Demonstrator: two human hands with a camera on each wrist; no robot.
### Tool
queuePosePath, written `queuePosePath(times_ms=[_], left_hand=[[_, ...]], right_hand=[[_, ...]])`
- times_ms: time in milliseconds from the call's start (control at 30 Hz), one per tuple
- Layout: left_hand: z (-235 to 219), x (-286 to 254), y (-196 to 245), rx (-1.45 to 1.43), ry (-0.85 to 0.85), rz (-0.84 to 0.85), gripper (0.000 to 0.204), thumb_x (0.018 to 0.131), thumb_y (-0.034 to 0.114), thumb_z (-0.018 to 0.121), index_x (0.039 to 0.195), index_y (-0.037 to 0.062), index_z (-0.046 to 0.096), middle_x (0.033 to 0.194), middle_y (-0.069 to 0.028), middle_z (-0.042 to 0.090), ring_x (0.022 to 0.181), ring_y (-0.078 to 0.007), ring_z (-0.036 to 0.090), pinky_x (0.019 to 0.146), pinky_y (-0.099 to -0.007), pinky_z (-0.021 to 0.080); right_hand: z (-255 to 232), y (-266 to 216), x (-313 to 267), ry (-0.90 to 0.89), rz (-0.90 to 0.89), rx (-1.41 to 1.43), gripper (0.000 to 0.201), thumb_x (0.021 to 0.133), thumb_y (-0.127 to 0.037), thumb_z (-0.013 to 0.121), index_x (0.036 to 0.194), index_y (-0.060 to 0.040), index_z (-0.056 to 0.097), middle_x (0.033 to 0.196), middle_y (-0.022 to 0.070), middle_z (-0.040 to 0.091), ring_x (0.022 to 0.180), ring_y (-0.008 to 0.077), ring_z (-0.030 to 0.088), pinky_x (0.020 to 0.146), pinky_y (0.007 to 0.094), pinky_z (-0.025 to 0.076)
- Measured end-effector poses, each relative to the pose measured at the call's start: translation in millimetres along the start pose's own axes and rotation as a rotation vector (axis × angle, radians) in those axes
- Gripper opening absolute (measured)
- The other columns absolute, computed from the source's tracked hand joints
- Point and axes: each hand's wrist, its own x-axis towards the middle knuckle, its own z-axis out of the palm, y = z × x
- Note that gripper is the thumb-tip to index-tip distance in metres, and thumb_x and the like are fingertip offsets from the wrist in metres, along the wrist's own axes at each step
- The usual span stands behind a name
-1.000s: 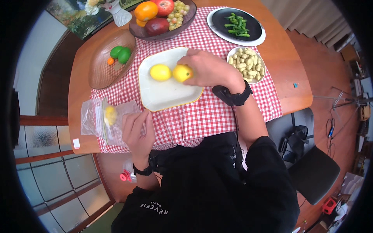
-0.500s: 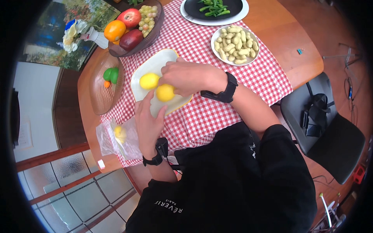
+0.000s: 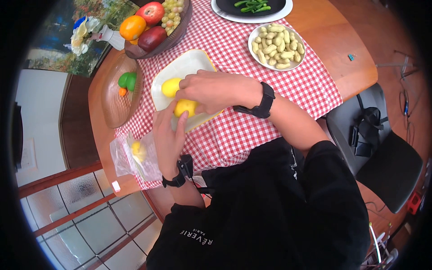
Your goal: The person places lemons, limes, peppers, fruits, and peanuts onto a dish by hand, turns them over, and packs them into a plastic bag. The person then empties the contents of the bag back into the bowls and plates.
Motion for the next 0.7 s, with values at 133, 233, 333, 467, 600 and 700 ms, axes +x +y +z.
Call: queuePosePath(times_ms=[133,233,333,467,600,700], left_hand=[[-2,-1,-1,0.079,-0.060,0.029,0.052,0.091,0.016,0.080,0.136,-0.0009,0.063,0.118,-0.0222,0.068,0.114,-0.0409,0.061,0.098,-0.0484,0.050],[-3,-2,4,0.029,0.039,0.063,0.052,0.091,0.014,0.079,0.138,-0.0004,0.062,0.118,-0.0217,0.067,0.114,-0.0403,0.060,0.098,-0.0488,0.050],[-1,-1,2,-0.020,0.037,0.066,0.053,0.091,0.013,0.078,0.139,0.0000,0.060,0.117,-0.0216,0.067,0.111,-0.0402,0.060,0.097,-0.0492,0.050],[-1,-1,-1,-0.001,0.037,0.005,0.047,0.093,0.012,0.076,0.135,-0.0008,0.063,0.117,-0.0216,0.067,0.110,-0.0403,0.060,0.097,-0.0491,0.050],[1,-3,-8,0.047,0.017,0.041,0.040,0.095,0.011,0.074,0.132,-0.0012,0.065,0.115,-0.0221,0.067,0.110,-0.0403,0.060,0.097,-0.0495,0.049],[-2,-2,0,0.028,0.027,0.035,0.046,0.092,0.012,0.077,0.135,-0.0007,0.063,0.115,-0.0224,0.067,0.111,-0.0406,0.060,0.098,-0.0496,0.049]], right_hand=[[4,1,1,0.006,-0.010,-0.033,0.051,0.085,-0.017,0.082,0.133,-0.0062,0.067,0.111,0.0130,0.071,0.110,0.0325,0.066,0.098,0.0451,0.052],[-9,-11,6,-0.106,0.155,-0.017,0.047,0.087,-0.017,0.080,0.131,-0.0063,0.066,0.106,0.0146,0.072,0.107,0.0338,0.067,0.097,0.0462,0.052],[-8,-11,6,-0.162,0.278,0.003,0.045,0.089,-0.018,0.080,0.130,-0.0061,0.065,0.102,0.0156,0.072,0.106,0.0351,0.067,0.096,0.0466,0.052],[8,5,2,0.077,0.053,-0.062,0.046,0.088,-0.018,0.080,0.131,-0.0059,0.066,0.108,0.0145,0.073,0.106,0.0339,0.067,0.098,0.0465,0.052],[8,7,0,0.069,-0.014,-0.069,0.047,0.087,-0.018,0.080,0.131,-0.0067,0.067,0.111,0.0130,0.072,0.107,0.0314,0.067,0.098,0.0467,0.052],[6,3,1,0.020,0.057,-0.070,0.048,0.086,-0.019,0.081,0.131,-0.0071,0.067,0.111,0.0131,0.072,0.107,0.0307,0.068,0.096,0.0469,0.052]])
